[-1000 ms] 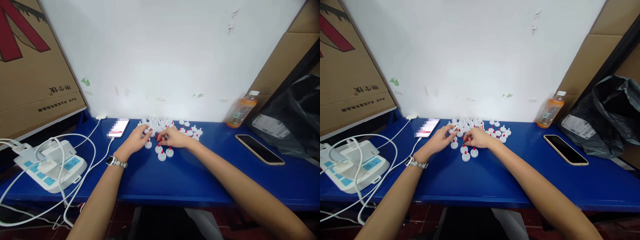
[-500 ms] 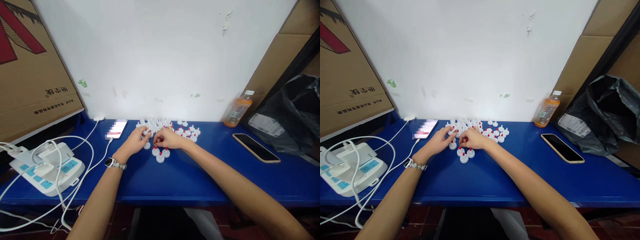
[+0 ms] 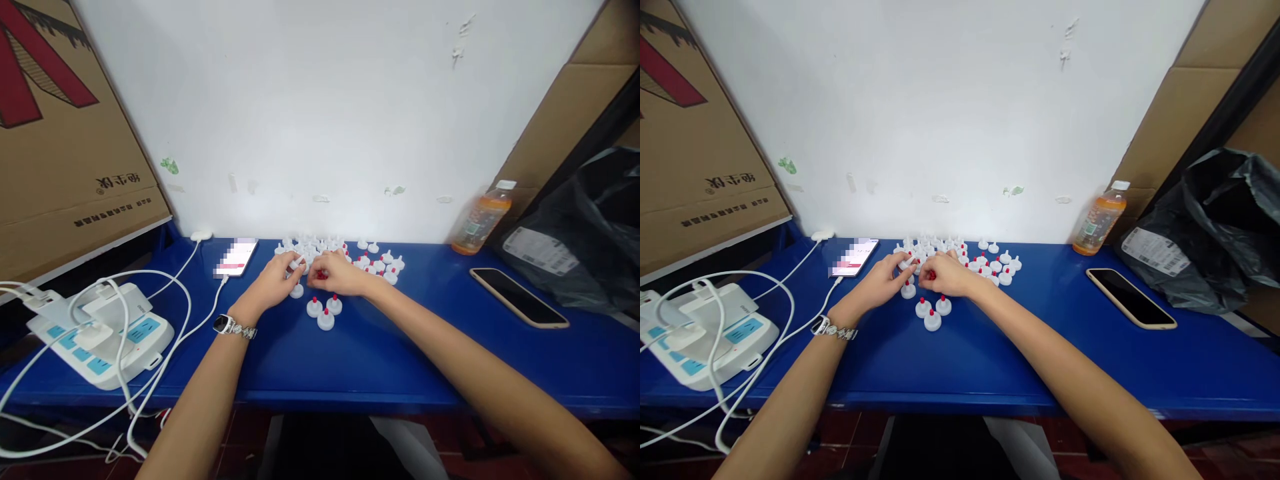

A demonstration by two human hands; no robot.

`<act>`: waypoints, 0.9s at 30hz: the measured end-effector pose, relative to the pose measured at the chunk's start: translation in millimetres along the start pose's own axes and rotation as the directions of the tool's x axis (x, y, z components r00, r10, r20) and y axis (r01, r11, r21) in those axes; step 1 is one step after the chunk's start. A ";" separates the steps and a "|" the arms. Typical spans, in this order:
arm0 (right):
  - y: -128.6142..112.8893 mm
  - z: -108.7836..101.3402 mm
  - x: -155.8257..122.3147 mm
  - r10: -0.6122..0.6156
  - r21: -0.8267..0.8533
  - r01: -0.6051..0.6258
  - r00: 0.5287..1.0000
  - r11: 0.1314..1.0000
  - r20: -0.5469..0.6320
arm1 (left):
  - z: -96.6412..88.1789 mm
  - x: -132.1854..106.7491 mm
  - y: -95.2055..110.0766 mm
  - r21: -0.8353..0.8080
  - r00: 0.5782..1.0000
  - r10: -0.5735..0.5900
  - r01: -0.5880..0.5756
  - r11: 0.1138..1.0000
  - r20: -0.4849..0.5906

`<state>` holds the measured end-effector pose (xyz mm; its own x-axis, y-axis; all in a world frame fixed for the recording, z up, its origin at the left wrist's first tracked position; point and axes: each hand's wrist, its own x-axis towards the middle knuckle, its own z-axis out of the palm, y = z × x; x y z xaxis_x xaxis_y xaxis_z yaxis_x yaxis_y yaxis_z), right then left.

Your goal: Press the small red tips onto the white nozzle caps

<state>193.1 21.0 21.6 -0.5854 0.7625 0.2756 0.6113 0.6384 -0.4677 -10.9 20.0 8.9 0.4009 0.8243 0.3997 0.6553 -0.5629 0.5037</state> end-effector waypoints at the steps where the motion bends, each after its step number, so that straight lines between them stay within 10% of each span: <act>1: -0.6 -1.7 -0.7 0.018 0.080 -0.012 0.997 0.997 -0.078 | -0.2 -0.2 1.3 -0.006 1.000 0.002 -0.002 1.000 0.003; 9: -0.2 3.8 -0.3 0.367 0.690 -0.018 0.857 0.724 -0.362 | 10.8 -1.3 17.1 -0.042 0.997 0.064 -0.062 0.997 0.045; 27: -22.0 7.0 -4.5 0.416 0.798 0.090 0.816 0.596 -0.402 | 13.3 -4.6 28.2 -0.085 0.993 0.118 -0.117 0.990 0.003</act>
<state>178.5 2.7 24.7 -0.0092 0.9296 0.3683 -0.1129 0.3650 -0.9241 14.2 1.1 11.1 0.4769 0.7525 0.4542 0.5472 -0.6586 0.5165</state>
